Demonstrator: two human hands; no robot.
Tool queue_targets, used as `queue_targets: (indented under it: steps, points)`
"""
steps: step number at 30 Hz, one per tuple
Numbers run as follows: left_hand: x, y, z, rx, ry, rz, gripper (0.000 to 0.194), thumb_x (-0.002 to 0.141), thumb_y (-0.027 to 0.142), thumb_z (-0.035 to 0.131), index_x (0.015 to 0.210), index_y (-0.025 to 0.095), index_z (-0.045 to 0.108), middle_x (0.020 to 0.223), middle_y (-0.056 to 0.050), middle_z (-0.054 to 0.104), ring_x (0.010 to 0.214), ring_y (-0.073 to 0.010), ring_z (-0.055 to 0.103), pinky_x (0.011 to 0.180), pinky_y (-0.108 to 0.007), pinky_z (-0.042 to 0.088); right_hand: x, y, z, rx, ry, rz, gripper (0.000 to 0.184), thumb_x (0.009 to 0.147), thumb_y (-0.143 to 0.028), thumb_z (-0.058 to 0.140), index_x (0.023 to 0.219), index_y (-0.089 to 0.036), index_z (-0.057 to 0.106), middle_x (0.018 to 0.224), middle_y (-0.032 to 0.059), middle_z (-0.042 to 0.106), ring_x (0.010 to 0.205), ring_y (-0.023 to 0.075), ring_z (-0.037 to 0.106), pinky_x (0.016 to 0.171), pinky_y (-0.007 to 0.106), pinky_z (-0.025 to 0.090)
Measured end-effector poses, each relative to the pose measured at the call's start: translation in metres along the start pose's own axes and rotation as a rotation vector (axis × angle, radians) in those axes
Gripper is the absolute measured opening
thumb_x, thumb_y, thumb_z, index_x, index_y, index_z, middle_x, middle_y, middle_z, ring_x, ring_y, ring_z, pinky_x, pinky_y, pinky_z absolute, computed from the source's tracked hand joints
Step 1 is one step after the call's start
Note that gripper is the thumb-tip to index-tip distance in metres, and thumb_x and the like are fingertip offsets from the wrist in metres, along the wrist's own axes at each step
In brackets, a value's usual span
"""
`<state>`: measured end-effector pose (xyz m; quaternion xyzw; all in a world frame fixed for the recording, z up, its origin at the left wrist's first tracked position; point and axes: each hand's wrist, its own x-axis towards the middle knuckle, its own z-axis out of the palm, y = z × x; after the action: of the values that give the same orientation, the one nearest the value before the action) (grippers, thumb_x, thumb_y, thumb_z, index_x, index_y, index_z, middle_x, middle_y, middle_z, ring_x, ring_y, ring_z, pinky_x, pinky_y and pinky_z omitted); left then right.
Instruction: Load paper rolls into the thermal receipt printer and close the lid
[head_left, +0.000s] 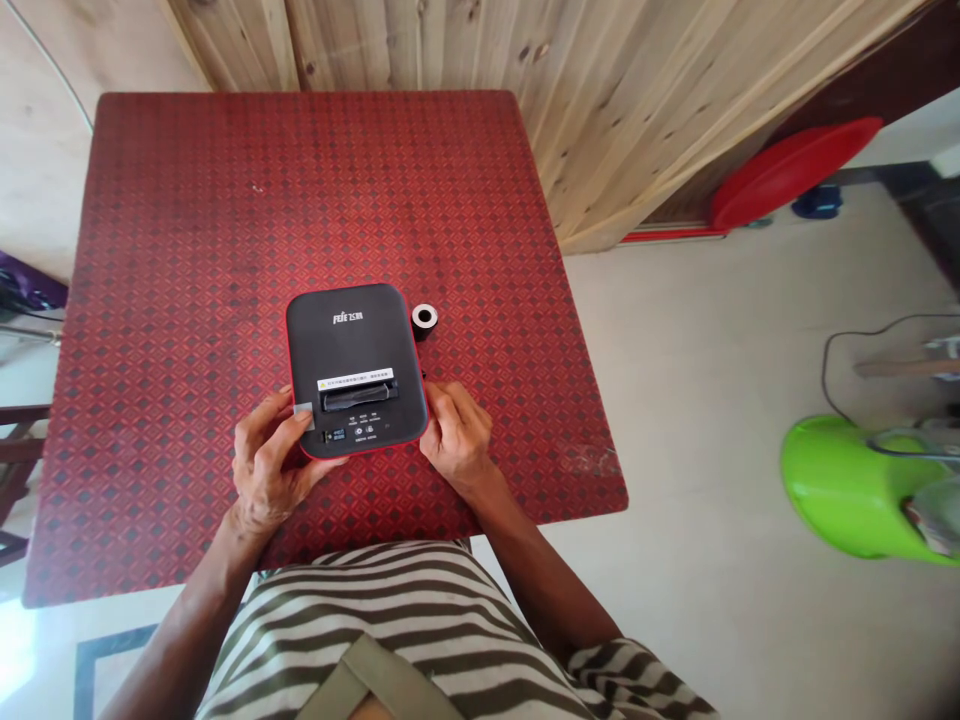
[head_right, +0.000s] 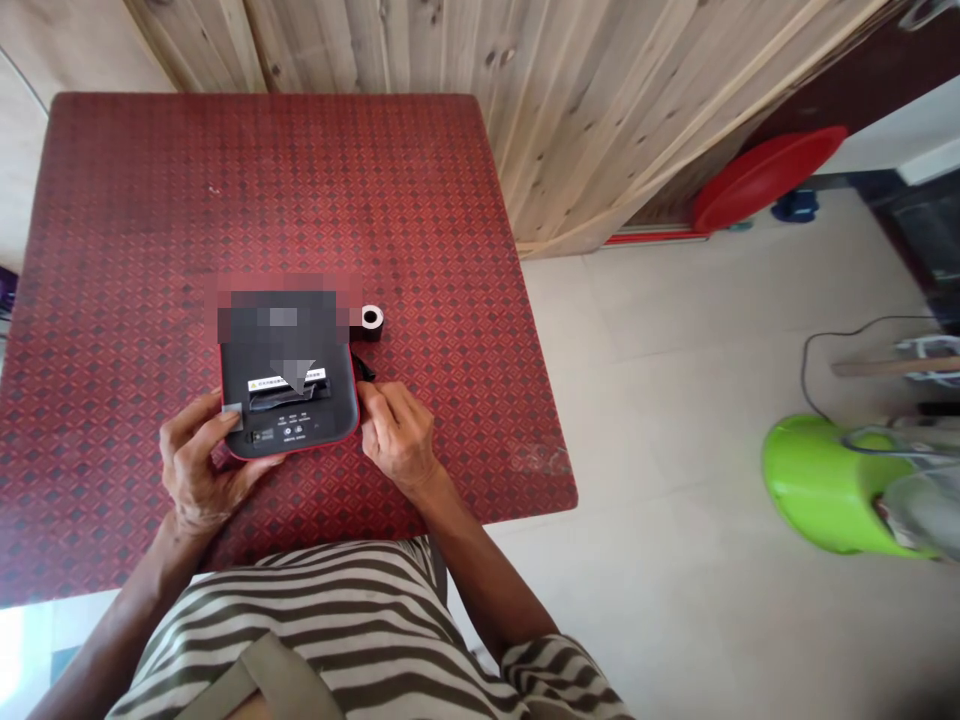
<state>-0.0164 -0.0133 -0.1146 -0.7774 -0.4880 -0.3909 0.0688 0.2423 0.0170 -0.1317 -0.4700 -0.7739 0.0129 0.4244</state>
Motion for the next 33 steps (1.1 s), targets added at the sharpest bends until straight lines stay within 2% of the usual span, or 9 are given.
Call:
queue_targets:
  steps: [3,7,12,16,22,25,29,33]
  points:
    - [-0.001,0.0,-0.001,0.008,-0.019,-0.022,0.064,0.09,0.048,0.083,0.143,0.03,0.052,0.13,-0.011,0.067,0.113,-0.0259,0.073,0.089,-0.043,0.068,0.0,0.0,0.001,-0.01,-0.014,0.001,0.03,0.1,-0.006,0.045,0.117,-0.019,0.066,0.085,0.0049,0.071,0.075,0.0187,0.069,0.071,0.031,0.059]
    - [0.001,0.001,-0.001,-0.007,-0.028,-0.032,0.068,0.087,0.048,0.086,0.143,0.029,0.052,0.131,-0.011,0.068,0.114,-0.0267,0.073,0.092,-0.043,0.066,-0.001,-0.001,0.002,-0.041,-0.018,0.018,0.028,0.102,-0.008,0.045,0.117,-0.02,0.065,0.083,0.0038,0.068,0.073,0.0189,0.068,0.07,0.032,0.059]
    - [0.007,0.002,0.002,-0.059,0.024,0.016,0.077,0.082,0.048,0.091,0.145,0.025,0.054,0.124,-0.009,0.071,0.117,-0.0258,0.073,0.096,-0.039,0.064,0.001,-0.001,0.001,-0.022,-0.05,0.052,0.031,0.1,-0.007,0.045,0.119,-0.024,0.062,0.081,0.0023,0.063,0.072,0.0207,0.065,0.067,0.033,0.057]
    - [0.008,0.003,0.004,-0.073,0.021,0.014,0.078,0.081,0.046,0.092,0.145,0.021,0.055,0.129,-0.012,0.069,0.119,-0.0263,0.071,0.099,-0.038,0.063,0.003,-0.001,0.0,-0.009,-0.045,0.056,0.033,0.098,-0.004,0.044,0.117,-0.025,0.061,0.081,0.0015,0.06,0.072,0.0209,0.065,0.067,0.033,0.056]
    - [0.007,0.003,0.004,-0.082,0.021,0.013,0.079,0.081,0.045,0.092,0.147,0.022,0.055,0.131,-0.012,0.069,0.121,-0.0271,0.071,0.099,-0.04,0.063,0.003,0.001,0.001,0.047,-0.045,0.081,0.028,0.101,-0.007,0.048,0.117,-0.025,0.062,0.084,0.0016,0.064,0.075,0.0197,0.067,0.068,0.031,0.056]
    - [0.006,0.003,0.004,-0.121,0.022,-0.023,0.077,0.079,0.044,0.093,0.144,0.024,0.056,0.131,-0.011,0.069,0.121,-0.0268,0.071,0.099,-0.04,0.063,0.003,0.003,0.001,0.089,-0.04,0.128,0.019,0.105,-0.013,0.051,0.114,-0.024,0.064,0.084,0.0014,0.068,0.074,0.0176,0.068,0.068,0.03,0.056]
    - [0.007,0.004,0.004,-0.235,0.027,-0.094,0.073,0.076,0.039,0.096,0.138,0.023,0.06,0.134,-0.011,0.067,0.123,-0.0256,0.07,0.1,-0.04,0.063,0.004,0.004,-0.003,0.111,-0.039,0.249,0.019,0.105,-0.014,0.051,0.107,-0.022,0.068,0.086,0.002,0.072,0.071,0.015,0.069,0.064,0.028,0.054]
    - [0.012,0.004,0.002,-0.292,0.019,-0.093,0.07,0.075,0.036,0.097,0.134,0.021,0.062,0.132,-0.011,0.068,0.123,-0.0241,0.07,0.099,-0.038,0.063,0.007,0.005,-0.011,0.125,0.03,0.332,0.015,0.103,-0.015,0.057,0.104,-0.021,0.071,0.086,0.001,0.072,0.068,0.0137,0.065,0.062,0.027,0.052]
